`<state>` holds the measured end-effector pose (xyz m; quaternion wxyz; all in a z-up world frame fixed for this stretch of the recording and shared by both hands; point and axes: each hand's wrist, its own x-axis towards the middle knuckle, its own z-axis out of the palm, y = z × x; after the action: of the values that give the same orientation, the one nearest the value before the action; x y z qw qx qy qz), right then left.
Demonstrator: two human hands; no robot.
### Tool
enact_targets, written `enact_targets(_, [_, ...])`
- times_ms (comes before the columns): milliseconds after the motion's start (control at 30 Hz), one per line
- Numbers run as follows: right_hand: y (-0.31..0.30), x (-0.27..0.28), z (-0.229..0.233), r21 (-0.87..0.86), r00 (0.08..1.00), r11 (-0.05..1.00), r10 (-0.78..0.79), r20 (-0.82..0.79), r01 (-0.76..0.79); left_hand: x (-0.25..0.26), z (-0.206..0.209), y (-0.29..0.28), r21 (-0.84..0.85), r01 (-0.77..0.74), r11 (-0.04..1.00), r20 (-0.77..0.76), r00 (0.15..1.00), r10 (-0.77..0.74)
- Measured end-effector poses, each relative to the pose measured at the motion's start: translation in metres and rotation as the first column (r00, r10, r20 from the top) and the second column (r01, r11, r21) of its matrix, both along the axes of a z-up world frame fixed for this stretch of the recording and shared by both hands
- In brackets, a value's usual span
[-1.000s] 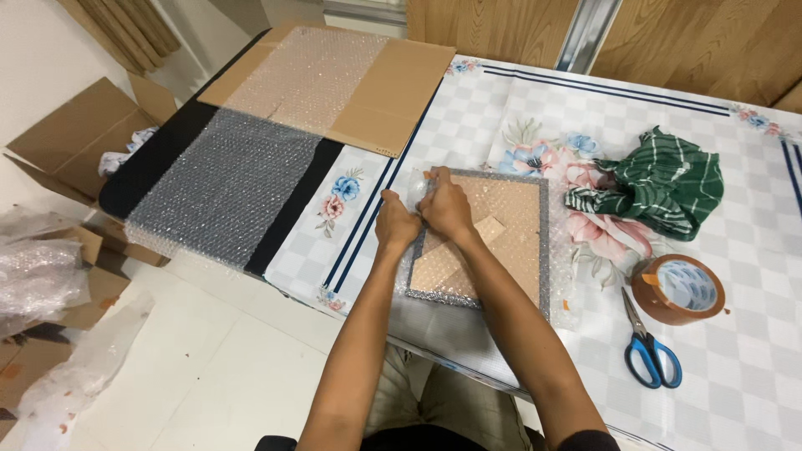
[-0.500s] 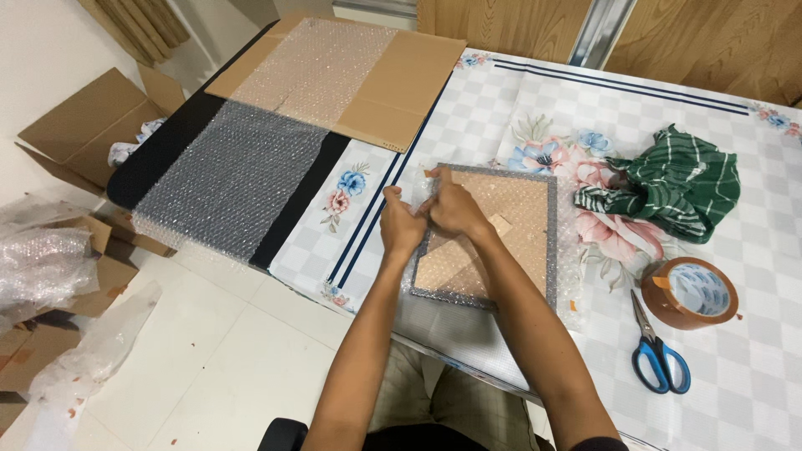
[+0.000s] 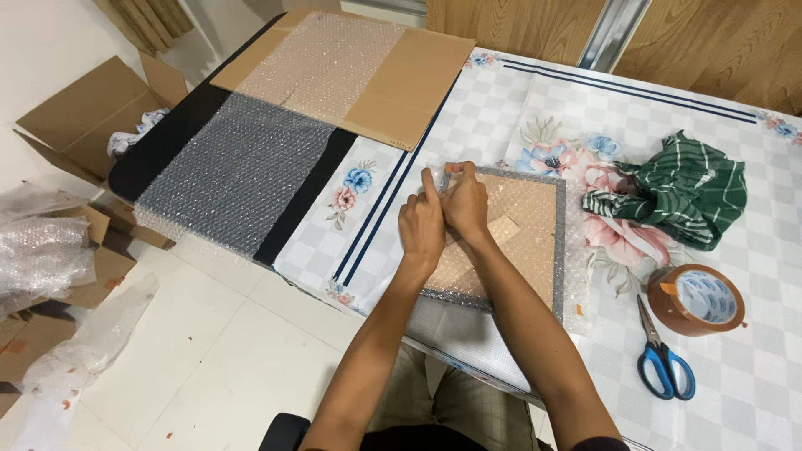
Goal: The person wraps a framed picture in bubble wrap and secures it with adhesive tape using scissors.
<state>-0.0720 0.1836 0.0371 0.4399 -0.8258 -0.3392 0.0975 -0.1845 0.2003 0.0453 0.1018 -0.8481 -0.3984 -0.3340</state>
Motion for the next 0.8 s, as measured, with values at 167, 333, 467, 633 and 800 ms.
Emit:
enact_targets(167, [-0.019,-0.036,0.045,-0.036,0.997,0.999,0.002,-0.074,-0.004,-0.034,0.047,-0.019,-0.750,0.394,0.531,0.348,0.918,-0.191])
enact_targets(333, [-0.006,-0.005,0.004,-0.006,0.997,1.000,-0.006,-0.082,0.006,-0.033,-0.016,0.077,-0.788,0.591,0.172,0.583,0.807,-0.099])
enact_targets(467, [-0.013,-0.007,0.015,0.082,0.956,0.996,0.046,-0.290,-0.023,-0.033,-0.009,0.092,-0.763,0.619,0.188,0.510,0.754,-0.413])
enact_targets(633, [-0.011,0.001,0.007,0.135,0.921,0.990,0.086,-0.381,-0.037,-0.029,-0.041,0.101,-0.618,0.751,0.231,0.605,0.642,-0.470])
enact_targets(800, [-0.012,-0.001,0.008,0.191,0.913,0.981,0.111,-0.393,-0.037,-0.036,-0.033,0.092,-0.531,0.799,0.284,0.614,0.593,-0.520])
